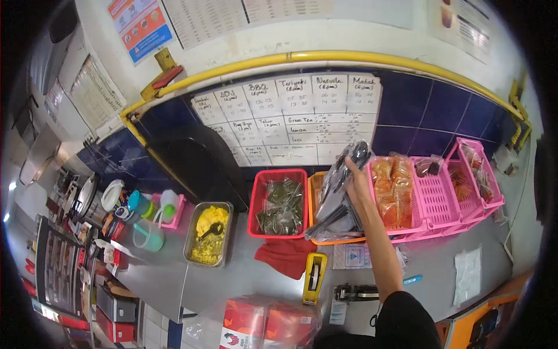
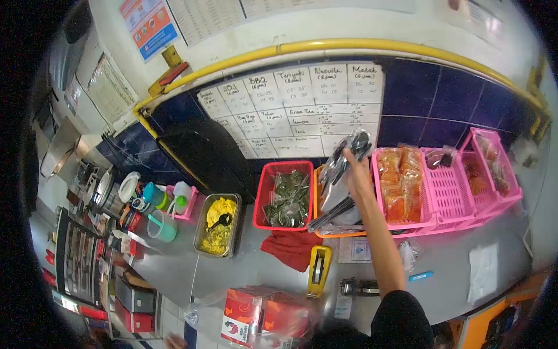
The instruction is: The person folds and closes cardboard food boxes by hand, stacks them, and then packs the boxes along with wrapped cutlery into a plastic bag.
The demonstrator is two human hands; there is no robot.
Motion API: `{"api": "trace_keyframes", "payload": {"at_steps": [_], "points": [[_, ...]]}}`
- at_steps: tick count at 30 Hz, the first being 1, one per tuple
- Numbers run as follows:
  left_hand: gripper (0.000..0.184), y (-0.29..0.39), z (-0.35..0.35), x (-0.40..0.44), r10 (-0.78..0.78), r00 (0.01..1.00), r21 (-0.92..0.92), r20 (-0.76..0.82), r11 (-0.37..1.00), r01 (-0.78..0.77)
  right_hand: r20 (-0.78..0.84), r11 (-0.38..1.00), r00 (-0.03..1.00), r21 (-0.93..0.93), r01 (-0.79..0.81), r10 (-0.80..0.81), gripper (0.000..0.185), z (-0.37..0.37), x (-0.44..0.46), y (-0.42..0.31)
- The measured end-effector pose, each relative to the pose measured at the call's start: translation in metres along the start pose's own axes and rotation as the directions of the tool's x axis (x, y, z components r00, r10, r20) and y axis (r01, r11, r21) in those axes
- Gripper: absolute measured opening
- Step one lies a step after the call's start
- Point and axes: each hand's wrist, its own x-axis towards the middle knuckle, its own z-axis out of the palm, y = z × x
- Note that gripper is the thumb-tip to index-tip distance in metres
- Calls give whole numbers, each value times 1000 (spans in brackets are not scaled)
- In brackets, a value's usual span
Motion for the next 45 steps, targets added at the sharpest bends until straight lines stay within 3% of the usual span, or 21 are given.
{"api": "trace_keyframes", "payload": {"at_steps": [2,4,5,7,8,11,13,17,19,21,23,24,25,29,31,32,35,38,41,43,45], "points": [[52,96,19,63,257,966,-9,-33,966,-258,21,1000,1000,30,-4,4,28,30,-44,-28],[27,189,54,93,178,981,-337,-77,922,-193,79,993,996,108,-47,39,36,59,-102,-51],[26,248,63,87,315,948,-353,43,892,-280,84,992,995,109,-61,52,37,69,-130,-58],[29,341,79,50,516,800,-438,306,822,-363,93,984,985,91,-155,147,39,85,-191,-72],[34,378,85,41,783,541,-478,308,619,-623,93,969,969,74,-234,227,40,94,-224,-78],[46,438,90,-13,817,398,-674,419,573,-467,88,966,966,70,-249,242,40,115,-311,-74],[43,433,92,-38,826,360,-736,434,556,-388,-6,990,990,-27,-141,141,36,119,-360,-66],[21,389,102,-56,814,458,-789,358,526,-318,17,981,991,140,-133,132,35,128,-412,-71],[14,371,102,-57,677,563,-759,475,638,-127,-34,975,982,125,-183,188,34,122,-429,-64],[16,361,100,-53,659,572,-785,488,618,-42,10,988,992,90,-123,123,32,130,-439,-66],[22,348,103,-52,592,553,-799,586,538,269,16,994,994,1,-106,106,32,136,-451,-65],[31,347,106,-51,648,601,-834,469,548,60,-16,989,998,-133,-70,69,30,133,-455,-58],[31,344,102,-52,645,604,-836,469,544,69,-43,964,999,-264,-39,28,29,130,-459,-52],[35,334,94,-64,734,438,-855,519,444,269,-41,938,999,-345,18,-34,21,129,-471,-50],[29,324,92,-54,636,104,-570,765,592,570,-50,933,995,-355,59,-82,19,131,-473,-57],[25,325,90,-55,689,207,-669,694,512,539,-56,962,998,-273,23,-40,19,131,-476,-61],[23,318,98,-52,691,261,-676,674,433,596,-63,974,995,-221,56,-72,28,127,-478,-63],[20,316,104,-53,657,214,-585,723,418,695,-64,935,992,-345,80,-108,45,117,-475,-60],[25,323,102,-56,567,133,-437,813,444,782,-72,924,994,-379,51,-84,40,108,-473,-56],[37,330,114,-67,680,248,-656,690,442,612,-58,945,998,-328,-11,-8,37,127,-476,-74],[45,339,121,-74,744,304,-768,595,415,488,86,851,992,-511,121,-90,30,121,-467,-77]]}}
